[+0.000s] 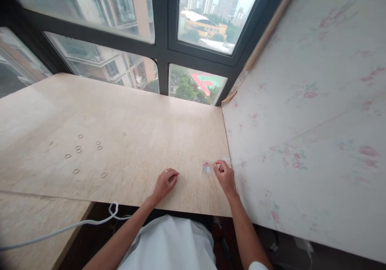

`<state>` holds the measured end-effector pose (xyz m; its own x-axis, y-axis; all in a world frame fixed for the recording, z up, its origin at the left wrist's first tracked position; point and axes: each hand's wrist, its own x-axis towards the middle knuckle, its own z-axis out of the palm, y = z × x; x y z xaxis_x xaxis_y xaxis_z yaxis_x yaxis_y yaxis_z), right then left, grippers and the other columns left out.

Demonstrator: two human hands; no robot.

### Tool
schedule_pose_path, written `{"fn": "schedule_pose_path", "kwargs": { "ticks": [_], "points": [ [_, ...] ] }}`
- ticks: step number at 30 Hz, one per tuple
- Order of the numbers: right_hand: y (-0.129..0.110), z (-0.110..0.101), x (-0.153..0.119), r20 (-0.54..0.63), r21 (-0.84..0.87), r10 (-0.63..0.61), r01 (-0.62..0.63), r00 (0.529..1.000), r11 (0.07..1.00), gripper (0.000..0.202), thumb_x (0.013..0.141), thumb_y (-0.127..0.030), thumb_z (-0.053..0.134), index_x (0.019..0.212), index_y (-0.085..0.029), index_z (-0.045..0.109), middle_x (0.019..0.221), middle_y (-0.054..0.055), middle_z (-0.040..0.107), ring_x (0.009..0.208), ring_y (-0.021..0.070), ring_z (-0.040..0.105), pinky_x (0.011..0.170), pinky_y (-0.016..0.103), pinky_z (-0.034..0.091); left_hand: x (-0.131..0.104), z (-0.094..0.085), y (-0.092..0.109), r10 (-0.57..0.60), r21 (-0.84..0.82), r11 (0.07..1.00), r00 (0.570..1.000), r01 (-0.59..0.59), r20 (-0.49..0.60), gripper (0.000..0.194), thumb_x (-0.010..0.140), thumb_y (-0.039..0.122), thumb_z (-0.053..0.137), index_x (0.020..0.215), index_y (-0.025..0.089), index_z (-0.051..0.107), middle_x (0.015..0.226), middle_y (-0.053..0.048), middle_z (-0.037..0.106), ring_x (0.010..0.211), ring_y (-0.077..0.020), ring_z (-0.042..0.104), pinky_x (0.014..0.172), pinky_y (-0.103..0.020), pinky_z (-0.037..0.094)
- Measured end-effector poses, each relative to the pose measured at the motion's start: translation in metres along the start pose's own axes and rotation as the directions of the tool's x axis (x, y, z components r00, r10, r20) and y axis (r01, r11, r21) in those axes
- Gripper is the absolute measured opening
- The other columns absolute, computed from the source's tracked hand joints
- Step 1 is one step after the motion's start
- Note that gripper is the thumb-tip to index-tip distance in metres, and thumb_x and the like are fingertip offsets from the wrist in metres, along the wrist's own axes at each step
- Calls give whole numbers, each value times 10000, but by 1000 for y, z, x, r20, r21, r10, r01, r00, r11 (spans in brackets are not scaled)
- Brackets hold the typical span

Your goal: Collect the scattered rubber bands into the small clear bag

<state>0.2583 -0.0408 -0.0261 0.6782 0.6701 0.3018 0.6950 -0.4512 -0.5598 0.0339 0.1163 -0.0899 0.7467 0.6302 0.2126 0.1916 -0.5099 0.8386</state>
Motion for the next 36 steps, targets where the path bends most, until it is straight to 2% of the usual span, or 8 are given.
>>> {"fn": "schedule_pose_path", "kwargs": {
  "ticks": [3,6,12,19,25,28,32,36],
  "points": [
    [5,5,-10,157,-176,-87,114,984,978,297,843,-383,479,834,-202,714,479,-22,538,432,105,458,477,216,294,0,0,0,4,12,1000,1000,-4,3,155,815,130,494,872,187,626,885,-47,641,870,-167,567,782,-303,447],
    [2,5,-16,106,-214,-92,113,990,970,344,874,-397,452,908,-215,741,614,32,674,492,117,549,498,215,328,0,1,-1,10,22,1000,1000,-10,3,155,813,126,495,870,184,627,885,-48,641,867,-169,565,776,-307,448],
    [-6,7,-31,134,-92,-108,121,985,988,389,890,-433,436,925,-196,743,694,52,718,514,129,594,518,217,406,-1,2,-3,13,10,1000,1000,-13,-5,159,807,121,508,879,179,637,889,-55,640,864,-168,567,784,-314,459],
    [-8,45,-73,298,21,-191,194,935,981,377,914,-417,413,937,-206,726,787,51,733,606,149,656,580,224,469,1,-24,-11,-114,-100,988,993,114,0,153,813,158,502,863,179,646,845,-33,665,738,-125,603,684,-246,484],
    [-7,62,-92,256,-56,-192,213,947,975,419,930,-456,382,939,-209,720,790,50,735,628,164,676,569,223,453,20,-103,-53,-242,14,966,928,256,-282,166,796,224,511,867,163,649,857,-46,674,697,-128,619,644,-233,493],
    [-4,65,-91,229,-69,-206,227,951,971,458,930,-485,365,915,-205,727,789,59,737,624,168,682,550,217,448,30,-161,-76,-359,59,900,811,432,-462,215,769,232,533,944,159,635,936,-44,677,651,-121,635,666,-238,500],
    [-2,67,-90,179,-96,-241,260,954,961,509,929,-519,339,889,-199,733,757,58,735,589,170,681,516,215,439,34,-231,-103,-486,156,739,679,656,-550,334,789,221,494,1106,166,584,1066,-44,654,549,-90,630,704,-240,500],
    [-1,69,-91,158,-141,-242,264,958,954,533,928,-542,320,878,-211,735,726,38,732,557,170,676,482,219,425,36,-268,-123,-523,501,502,709,705,-474,400,777,192,501,1165,148,590,1115,-96,645,796,-175,663,800,-271,481]
  ]
}}
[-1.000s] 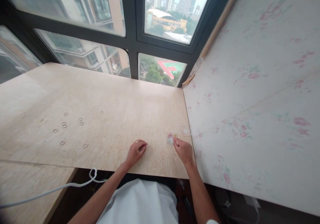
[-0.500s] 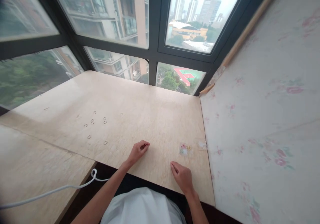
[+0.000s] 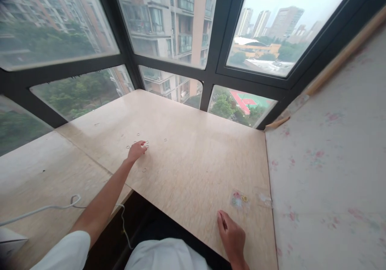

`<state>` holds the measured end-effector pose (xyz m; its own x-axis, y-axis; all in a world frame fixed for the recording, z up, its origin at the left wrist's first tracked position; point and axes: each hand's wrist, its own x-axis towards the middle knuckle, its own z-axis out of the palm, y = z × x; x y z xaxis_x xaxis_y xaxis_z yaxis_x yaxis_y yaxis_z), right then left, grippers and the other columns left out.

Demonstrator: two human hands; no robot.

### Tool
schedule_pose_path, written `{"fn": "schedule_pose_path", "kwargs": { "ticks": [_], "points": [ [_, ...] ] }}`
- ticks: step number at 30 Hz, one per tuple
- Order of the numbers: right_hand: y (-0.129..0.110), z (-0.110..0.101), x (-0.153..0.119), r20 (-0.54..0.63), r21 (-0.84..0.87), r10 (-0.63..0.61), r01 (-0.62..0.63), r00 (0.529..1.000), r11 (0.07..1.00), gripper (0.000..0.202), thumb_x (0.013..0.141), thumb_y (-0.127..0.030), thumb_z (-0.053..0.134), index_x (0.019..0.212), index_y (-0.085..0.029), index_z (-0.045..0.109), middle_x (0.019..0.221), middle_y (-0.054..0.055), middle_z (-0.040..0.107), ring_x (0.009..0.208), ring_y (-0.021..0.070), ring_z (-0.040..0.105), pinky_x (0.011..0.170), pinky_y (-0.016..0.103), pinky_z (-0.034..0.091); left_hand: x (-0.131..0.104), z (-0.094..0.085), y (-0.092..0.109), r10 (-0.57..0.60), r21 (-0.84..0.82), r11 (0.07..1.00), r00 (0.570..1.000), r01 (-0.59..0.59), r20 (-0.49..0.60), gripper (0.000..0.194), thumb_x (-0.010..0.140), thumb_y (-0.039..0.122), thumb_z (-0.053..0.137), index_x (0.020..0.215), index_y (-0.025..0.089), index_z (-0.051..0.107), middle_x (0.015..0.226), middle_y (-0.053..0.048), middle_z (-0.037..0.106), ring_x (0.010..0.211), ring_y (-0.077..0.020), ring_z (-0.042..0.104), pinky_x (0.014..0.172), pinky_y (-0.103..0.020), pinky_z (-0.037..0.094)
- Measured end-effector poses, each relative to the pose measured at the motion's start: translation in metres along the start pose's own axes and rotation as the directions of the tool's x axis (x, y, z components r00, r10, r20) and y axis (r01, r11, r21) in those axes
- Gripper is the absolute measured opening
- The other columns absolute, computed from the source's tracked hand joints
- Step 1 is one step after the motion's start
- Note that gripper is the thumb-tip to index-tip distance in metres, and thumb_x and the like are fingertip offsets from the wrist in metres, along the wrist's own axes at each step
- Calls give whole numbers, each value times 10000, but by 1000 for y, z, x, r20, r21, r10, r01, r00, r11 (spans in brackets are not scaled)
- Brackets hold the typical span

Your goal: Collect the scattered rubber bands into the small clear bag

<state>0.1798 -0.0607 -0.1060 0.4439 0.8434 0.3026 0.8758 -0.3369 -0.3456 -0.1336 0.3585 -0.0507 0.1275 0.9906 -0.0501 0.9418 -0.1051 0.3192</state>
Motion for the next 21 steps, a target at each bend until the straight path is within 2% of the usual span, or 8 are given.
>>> {"fn": "schedule_pose_path", "kwargs": {
  "ticks": [3,7,12,16,19,21],
  "points": [
    [0,1,0,-4,-31,7,-7,1000,1000,558,929,-553,297,871,-214,737,710,36,729,543,170,672,471,222,420,8,1,-4,57,88,994,997,-61,47,331,771,196,505,1057,172,670,1083,-117,651,956,-243,623,824,-306,472],
    [0,0,0,8,-38,14,-14,1000,999,572,929,-557,283,872,-215,738,726,45,731,557,165,672,481,216,425,12,1,2,86,168,981,992,-102,95,258,795,227,476,895,184,710,1021,-130,659,956,-268,615,804,-341,471],
    [-2,-1,0,4,-49,31,-31,1000,998,590,919,-577,278,867,-217,743,686,46,721,540,166,664,468,213,422,26,-9,8,67,227,968,979,-111,190,166,678,191,596,804,141,691,965,-164,670,953,-302,615,801,-373,465],
    [-3,-2,0,8,-31,38,-38,999,999,611,917,-581,262,862,-211,745,710,61,726,551,166,667,473,212,428,32,-15,9,51,190,976,963,-104,265,104,586,176,642,678,129,658,838,-160,683,886,-309,633,747,-375,481],
    [-4,-3,1,20,-16,36,-36,999,999,599,921,-565,266,868,-207,743,729,70,729,559,170,668,484,218,434,28,-16,11,62,91,991,938,-98,342,59,578,203,638,597,148,626,667,-101,667,755,-251,652,672,-314,493],
    [-5,-4,2,20,-6,34,-34,999,999,583,925,-552,274,869,-207,741,725,67,729,561,173,669,488,224,432,21,-16,13,89,-13,996,912,-92,399,83,613,236,613,613,153,623,608,-67,651,661,-204,648,606,-267,492]
  ]
}}
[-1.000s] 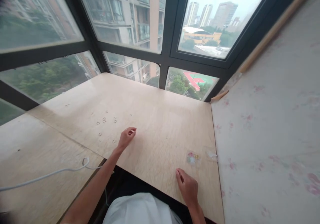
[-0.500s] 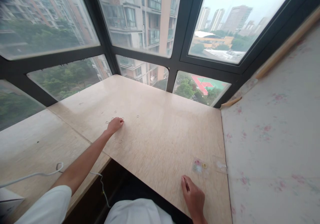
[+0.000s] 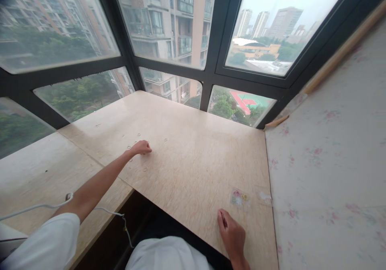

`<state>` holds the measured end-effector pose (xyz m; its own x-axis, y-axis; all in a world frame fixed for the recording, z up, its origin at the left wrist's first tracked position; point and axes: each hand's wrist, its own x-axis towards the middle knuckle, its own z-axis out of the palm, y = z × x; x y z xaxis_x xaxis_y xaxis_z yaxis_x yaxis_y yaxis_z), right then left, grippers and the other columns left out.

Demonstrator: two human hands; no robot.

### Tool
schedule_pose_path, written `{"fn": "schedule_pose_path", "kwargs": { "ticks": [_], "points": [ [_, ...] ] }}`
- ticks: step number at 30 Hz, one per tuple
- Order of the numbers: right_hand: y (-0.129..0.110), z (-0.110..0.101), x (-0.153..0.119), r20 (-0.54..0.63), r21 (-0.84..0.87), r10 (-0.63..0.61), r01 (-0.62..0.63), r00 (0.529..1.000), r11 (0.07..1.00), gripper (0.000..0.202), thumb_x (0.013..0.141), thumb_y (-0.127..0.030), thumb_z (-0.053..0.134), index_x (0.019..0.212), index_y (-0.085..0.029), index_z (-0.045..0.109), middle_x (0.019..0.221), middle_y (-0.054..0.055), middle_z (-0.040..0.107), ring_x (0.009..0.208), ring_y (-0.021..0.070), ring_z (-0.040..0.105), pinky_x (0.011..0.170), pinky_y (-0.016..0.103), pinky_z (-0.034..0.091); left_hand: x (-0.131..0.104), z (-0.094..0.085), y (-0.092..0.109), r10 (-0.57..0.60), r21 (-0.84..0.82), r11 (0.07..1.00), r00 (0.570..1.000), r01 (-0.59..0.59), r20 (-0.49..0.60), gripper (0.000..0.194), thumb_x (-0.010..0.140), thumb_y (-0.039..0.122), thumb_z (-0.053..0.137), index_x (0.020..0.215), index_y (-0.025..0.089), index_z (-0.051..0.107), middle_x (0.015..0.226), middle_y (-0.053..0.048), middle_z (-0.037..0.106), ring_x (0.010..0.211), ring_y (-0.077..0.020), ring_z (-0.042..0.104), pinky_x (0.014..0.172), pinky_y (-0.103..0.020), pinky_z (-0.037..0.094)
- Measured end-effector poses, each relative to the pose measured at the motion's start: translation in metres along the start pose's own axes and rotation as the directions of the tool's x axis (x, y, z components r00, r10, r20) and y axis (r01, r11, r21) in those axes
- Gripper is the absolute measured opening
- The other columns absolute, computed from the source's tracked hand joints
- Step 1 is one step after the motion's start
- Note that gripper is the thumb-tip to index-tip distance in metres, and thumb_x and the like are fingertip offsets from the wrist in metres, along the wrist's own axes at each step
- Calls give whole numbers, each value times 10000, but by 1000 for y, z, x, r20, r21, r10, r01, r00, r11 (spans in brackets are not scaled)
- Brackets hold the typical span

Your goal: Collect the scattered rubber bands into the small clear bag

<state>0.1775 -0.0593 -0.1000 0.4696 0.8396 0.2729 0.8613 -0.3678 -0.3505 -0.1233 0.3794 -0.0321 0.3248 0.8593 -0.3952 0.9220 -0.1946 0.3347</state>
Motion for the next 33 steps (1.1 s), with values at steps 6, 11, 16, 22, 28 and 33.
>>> {"fn": "schedule_pose_path", "kwargs": {
  "ticks": [6,11,16,22,28,33],
  "points": [
    [-3,-3,1,24,53,17,-18,1000,998,544,927,-526,300,863,-206,736,680,56,719,549,157,656,497,220,411,-21,2,18,221,-550,821,973,-153,60,199,696,317,601,785,141,627,785,-72,682,569,-106,584,518,-213,454],
    [0,-1,0,29,85,15,-17,999,996,490,932,-487,335,873,-199,727,667,48,708,556,147,645,515,210,392,-35,7,46,357,-822,552,931,-142,79,369,646,308,726,966,155,624,836,-72,684,525,-64,486,507,-216,407],
    [1,-1,-2,50,130,18,-24,999,991,453,932,-454,360,881,-183,719,680,52,704,569,143,634,541,204,391,-45,26,90,457,-846,513,880,-144,128,405,659,331,733,1009,146,653,880,-104,691,562,-76,499,540,-236,420],
    [-1,-5,-1,65,177,37,-48,997,983,382,926,-401,391,882,-199,712,679,25,697,586,129,631,565,204,386,-58,56,146,542,-798,575,814,-179,208,322,672,362,721,902,140,686,867,-110,703,574,-95,542,530,-231,428],
    [-2,-8,0,48,193,37,-45,998,980,346,909,-379,411,873,-204,707,623,8,672,560,123,608,556,209,362,-77,89,195,579,-712,654,774,-254,256,332,672,402,711,872,140,666,880,-104,714,590,-113,590,530,-227,436],
    [-5,-10,2,53,202,53,-62,997,977,322,902,-357,425,860,-204,705,601,-1,653,545,114,588,556,205,344,-98,128,235,649,-693,648,706,-316,285,294,679,392,710,807,136,640,809,-81,718,551,-114,613,483,-205,404]
  ]
}}
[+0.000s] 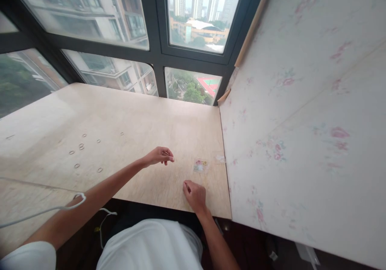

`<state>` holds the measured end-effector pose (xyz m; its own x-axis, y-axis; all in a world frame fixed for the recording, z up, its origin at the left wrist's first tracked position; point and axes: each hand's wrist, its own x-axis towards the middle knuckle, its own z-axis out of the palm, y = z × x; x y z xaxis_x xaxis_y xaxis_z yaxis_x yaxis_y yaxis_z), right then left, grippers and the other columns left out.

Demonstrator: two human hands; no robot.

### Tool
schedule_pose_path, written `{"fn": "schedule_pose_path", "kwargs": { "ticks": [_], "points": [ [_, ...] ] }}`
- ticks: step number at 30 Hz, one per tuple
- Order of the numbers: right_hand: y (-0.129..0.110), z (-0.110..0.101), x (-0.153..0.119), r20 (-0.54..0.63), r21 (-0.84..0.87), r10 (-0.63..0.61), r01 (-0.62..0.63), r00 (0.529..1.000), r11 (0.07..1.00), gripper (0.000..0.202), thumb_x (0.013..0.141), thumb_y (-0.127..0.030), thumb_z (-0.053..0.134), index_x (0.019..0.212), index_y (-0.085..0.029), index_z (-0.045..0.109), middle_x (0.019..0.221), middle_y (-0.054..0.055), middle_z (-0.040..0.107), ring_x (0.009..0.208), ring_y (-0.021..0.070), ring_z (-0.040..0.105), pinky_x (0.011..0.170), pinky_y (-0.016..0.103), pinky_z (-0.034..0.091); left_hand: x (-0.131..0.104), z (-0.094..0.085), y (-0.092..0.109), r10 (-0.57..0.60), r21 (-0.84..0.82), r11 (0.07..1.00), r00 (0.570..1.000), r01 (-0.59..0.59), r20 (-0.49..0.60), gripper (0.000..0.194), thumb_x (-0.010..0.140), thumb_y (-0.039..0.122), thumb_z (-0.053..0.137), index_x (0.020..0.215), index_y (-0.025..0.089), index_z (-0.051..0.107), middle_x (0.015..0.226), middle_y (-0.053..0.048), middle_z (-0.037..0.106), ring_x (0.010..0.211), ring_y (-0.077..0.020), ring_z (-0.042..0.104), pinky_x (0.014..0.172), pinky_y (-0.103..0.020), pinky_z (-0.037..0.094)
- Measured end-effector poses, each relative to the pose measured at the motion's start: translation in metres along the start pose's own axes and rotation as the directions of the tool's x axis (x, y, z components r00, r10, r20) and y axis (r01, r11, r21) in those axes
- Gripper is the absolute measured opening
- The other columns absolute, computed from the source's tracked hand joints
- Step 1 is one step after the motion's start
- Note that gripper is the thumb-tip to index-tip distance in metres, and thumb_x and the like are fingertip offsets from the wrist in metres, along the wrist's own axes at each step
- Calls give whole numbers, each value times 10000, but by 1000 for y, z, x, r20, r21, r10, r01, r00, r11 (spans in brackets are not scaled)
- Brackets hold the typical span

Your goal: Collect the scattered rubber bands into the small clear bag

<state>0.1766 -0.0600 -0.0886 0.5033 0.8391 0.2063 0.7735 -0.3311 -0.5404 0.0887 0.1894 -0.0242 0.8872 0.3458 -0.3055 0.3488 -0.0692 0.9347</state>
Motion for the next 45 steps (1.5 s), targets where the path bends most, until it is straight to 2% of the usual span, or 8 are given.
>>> {"fn": "schedule_pose_path", "kwargs": {
  "ticks": [8,12,15,19,25,31,38,45],
  "points": [
    [-1,0,2,-34,36,45,-44,998,998,303,890,-352,433,880,-215,703,606,-9,660,543,118,592,559,209,359,26,86,17,229,139,966,972,-219,-61,133,748,296,647,768,166,670,725,-30,667,540,-103,592,525,-212,435],
    [0,0,3,-42,42,57,-55,998,998,296,886,-340,433,886,-219,704,634,-7,678,556,122,604,560,209,369,40,109,11,391,341,880,912,-330,-127,90,763,246,634,785,195,704,908,-59,655,557,-86,536,615,-245,462],
    [-1,0,3,-39,53,62,-60,997,997,293,887,-327,433,893,-220,706,646,-4,684,562,125,604,557,212,366,46,117,0,407,408,853,904,-325,-131,144,798,269,605,856,212,724,1013,-74,627,541,-76,503,660,-271,471],
    [-2,-1,3,-32,58,59,-57,998,997,291,890,-321,441,874,-212,710,632,-1,674,554,121,590,549,213,349,42,113,-13,409,404,859,897,-315,-168,216,843,290,546,968,213,705,1080,-77,598,515,-57,476,674,-272,474],
    [-2,-1,0,-28,63,72,-70,997,996,299,890,-354,449,869,-213,712,621,0,667,547,120,584,554,210,351,17,79,-37,380,390,896,824,-213,-420,181,838,214,512,907,183,677,908,-45,622,548,-78,488,648,-247,448],
    [-11,1,13,-7,179,129,-125,992,976,326,880,-391,452,845,-191,707,593,4,639,517,124,549,530,212,368,-24,56,-65,371,404,902,755,-153,-541,166,841,210,488,876,179,647,847,-43,620,630,-112,537,646,-249,439],
    [-86,20,85,25,425,-47,32,999,905,313,880,-385,462,868,-171,691,637,10,636,528,109,517,547,209,392,-46,58,-74,377,338,919,701,-202,-605,169,821,184,470,847,166,636,822,-50,614,690,-135,547,644,-251,433],
    [-170,77,179,313,235,-260,190,913,953,278,903,-338,428,1028,-198,632,610,-38,560,573,91,512,584,197,364,-52,57,-81,288,269,951,746,-150,-600,145,739,116,488,601,137,529,643,-28,560,597,-124,474,547,-226,333]
  ]
}}
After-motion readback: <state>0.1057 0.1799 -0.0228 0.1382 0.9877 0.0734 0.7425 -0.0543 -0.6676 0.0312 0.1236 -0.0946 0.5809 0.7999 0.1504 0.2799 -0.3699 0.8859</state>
